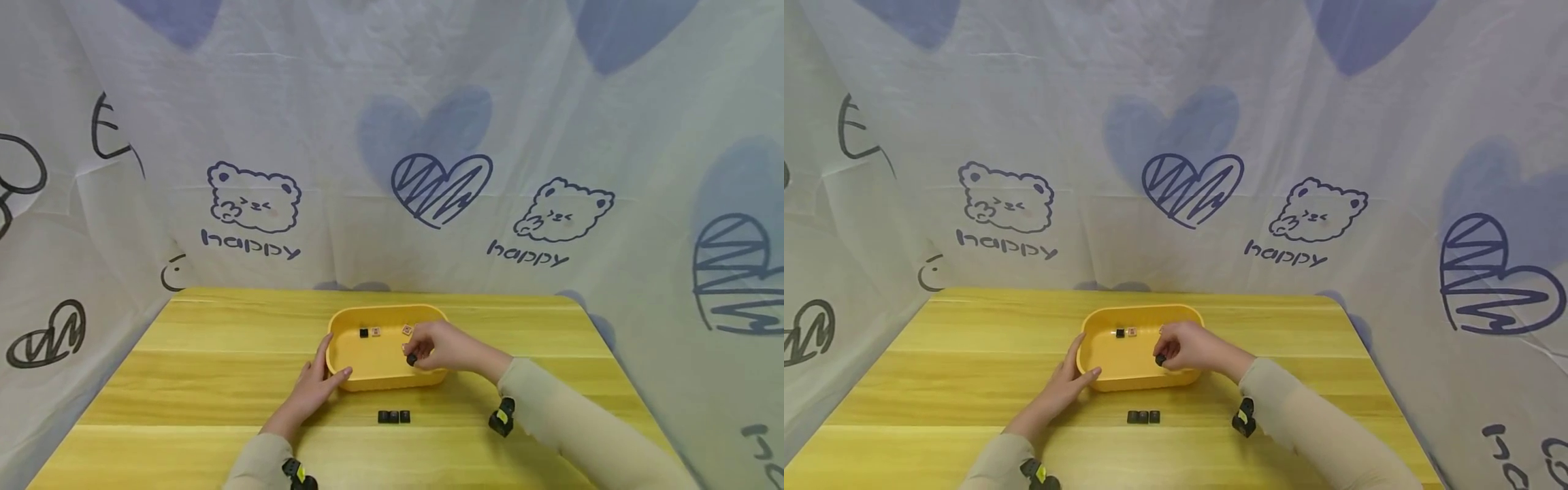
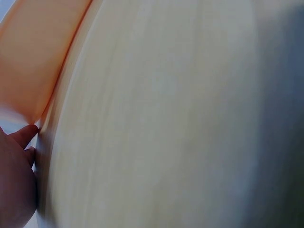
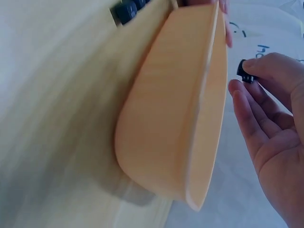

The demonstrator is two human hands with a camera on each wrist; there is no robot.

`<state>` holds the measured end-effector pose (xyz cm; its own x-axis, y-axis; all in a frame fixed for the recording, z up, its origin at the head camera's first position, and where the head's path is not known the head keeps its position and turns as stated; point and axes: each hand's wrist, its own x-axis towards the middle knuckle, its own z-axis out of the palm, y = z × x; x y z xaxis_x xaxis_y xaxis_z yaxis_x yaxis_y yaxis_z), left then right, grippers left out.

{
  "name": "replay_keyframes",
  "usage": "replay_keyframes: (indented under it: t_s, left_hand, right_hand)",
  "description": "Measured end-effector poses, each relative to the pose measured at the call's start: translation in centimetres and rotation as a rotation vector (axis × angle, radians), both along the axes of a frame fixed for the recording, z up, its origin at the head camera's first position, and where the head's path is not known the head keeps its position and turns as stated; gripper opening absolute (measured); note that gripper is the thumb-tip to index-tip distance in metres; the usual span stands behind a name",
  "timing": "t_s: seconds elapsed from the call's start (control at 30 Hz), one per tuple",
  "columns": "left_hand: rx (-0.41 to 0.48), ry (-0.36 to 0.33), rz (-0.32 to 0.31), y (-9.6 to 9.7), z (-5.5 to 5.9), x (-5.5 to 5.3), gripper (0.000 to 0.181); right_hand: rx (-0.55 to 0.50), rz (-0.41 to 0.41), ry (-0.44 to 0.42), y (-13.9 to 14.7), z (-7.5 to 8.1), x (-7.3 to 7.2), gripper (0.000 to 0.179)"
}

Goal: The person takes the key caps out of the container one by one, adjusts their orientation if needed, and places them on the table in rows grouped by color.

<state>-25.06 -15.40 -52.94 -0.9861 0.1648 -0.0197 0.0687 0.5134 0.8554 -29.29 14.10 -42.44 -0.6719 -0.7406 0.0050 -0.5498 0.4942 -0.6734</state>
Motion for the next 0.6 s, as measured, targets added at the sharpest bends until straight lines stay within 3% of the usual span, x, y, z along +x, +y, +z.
replay_keyframes:
  t_s: [0.23,0.6]
  left_hand:
    - [0.008,-0.019,0.005,0.0,0.1,0.0,0.088]
    - [0.012,-0.006,-0.008,0.0,0.1,0.0,0.087]
  right_hand:
    - [-0.087,-0.084,-0.026,0.6,-0.8,2.9,0.016]
    - [-0.177,-0.251,-0.135,1.5,-3.8,6.6,0.015]
